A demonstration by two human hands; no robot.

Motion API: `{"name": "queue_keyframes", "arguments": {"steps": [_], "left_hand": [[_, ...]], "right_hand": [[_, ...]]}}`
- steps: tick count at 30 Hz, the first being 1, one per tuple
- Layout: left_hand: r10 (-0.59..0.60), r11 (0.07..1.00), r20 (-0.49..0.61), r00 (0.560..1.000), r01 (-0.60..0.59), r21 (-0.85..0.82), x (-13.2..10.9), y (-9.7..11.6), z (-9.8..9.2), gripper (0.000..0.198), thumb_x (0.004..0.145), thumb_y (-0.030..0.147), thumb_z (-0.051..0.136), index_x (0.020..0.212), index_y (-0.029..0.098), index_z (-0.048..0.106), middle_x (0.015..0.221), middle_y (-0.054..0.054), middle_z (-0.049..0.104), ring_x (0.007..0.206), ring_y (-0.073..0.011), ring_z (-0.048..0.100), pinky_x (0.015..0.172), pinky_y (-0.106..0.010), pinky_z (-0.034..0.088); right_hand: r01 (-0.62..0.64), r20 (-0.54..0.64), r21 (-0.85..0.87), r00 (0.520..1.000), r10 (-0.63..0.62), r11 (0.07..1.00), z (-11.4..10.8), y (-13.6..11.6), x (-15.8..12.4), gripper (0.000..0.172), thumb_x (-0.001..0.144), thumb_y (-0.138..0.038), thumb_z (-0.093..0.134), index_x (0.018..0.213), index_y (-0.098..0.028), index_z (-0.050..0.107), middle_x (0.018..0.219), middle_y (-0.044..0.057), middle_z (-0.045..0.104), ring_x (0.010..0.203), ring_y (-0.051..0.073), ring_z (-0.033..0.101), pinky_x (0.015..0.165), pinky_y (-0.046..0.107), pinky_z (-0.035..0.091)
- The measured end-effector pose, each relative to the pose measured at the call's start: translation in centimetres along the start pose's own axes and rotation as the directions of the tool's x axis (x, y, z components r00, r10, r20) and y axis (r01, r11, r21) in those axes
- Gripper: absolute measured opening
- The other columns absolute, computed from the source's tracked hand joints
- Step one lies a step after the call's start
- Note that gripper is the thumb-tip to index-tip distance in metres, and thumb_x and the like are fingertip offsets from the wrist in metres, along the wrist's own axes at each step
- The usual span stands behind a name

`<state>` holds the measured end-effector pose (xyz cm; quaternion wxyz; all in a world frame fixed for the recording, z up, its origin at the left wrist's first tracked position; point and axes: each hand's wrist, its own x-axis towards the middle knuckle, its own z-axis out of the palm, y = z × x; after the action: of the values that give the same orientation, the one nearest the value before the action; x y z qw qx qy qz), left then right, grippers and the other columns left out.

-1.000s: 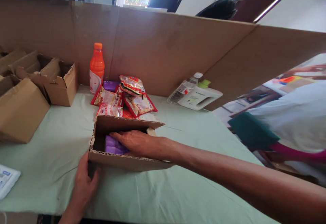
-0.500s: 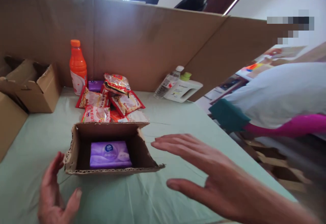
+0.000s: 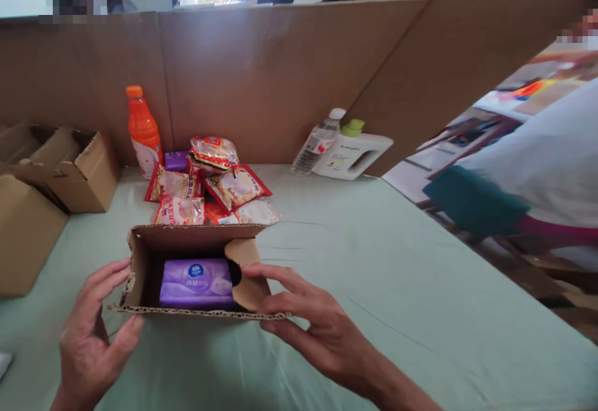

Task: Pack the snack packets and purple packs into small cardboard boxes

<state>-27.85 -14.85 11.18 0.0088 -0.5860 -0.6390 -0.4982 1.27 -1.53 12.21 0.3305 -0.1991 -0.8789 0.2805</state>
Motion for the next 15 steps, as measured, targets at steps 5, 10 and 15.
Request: {"name": "queue_keyframes", "arguments": {"steps": [5, 10, 15], "left_hand": [[0.081, 0.997, 0.189, 0.979, -0.083, 0.005, 0.7, 0.3, 0.0, 0.028, 0.086, 0.035, 0.064, 0.112, 0.028, 0.072, 0.129, -0.008, 0.069, 0.125, -0.0325, 0.06, 0.102, -0.053, 0.052], [0.019, 1.0, 0.167, 0.986, -0.022, 0.019, -0.2, -0.7, 0.0, 0.03, 0.089, 0.032, 0.063, 0.119, 0.028, 0.068, 0.129, -0.007, 0.071, 0.128, -0.0304, 0.061, 0.105, -0.052, 0.053], [-0.131, 0.991, -0.005, 0.991, 0.131, 0.032, -1.1, -3.1, 0.7, 0.045, 0.088, 0.042, 0.068, 0.131, 0.027, 0.061, 0.118, -0.005, 0.074, 0.116, -0.0296, 0.067, 0.105, -0.052, 0.054]], "right_hand": [[-0.012, 0.045, 0.174, 0.999, 0.004, 0.985, 0.0, 1.3, -0.6, 0.012, 0.095, -0.024, 0.061, 0.095, -0.026, 0.072, 0.14, 0.01, 0.063, 0.126, 0.026, 0.063, 0.097, 0.041, 0.058], [-0.086, -0.064, 0.159, 0.993, 0.097, 0.984, 1.0, 1.3, -0.1, 0.008, 0.095, -0.028, 0.061, 0.095, -0.024, 0.068, 0.139, 0.012, 0.063, 0.128, 0.027, 0.061, 0.102, 0.045, 0.056], [-0.146, -0.307, 0.039, 0.94, 0.151, 0.989, 3.2, 0.9, -0.1, 0.038, 0.092, -0.022, 0.06, 0.129, -0.026, 0.054, 0.122, 0.011, 0.07, 0.114, 0.023, 0.069, 0.096, 0.039, 0.059]]}}
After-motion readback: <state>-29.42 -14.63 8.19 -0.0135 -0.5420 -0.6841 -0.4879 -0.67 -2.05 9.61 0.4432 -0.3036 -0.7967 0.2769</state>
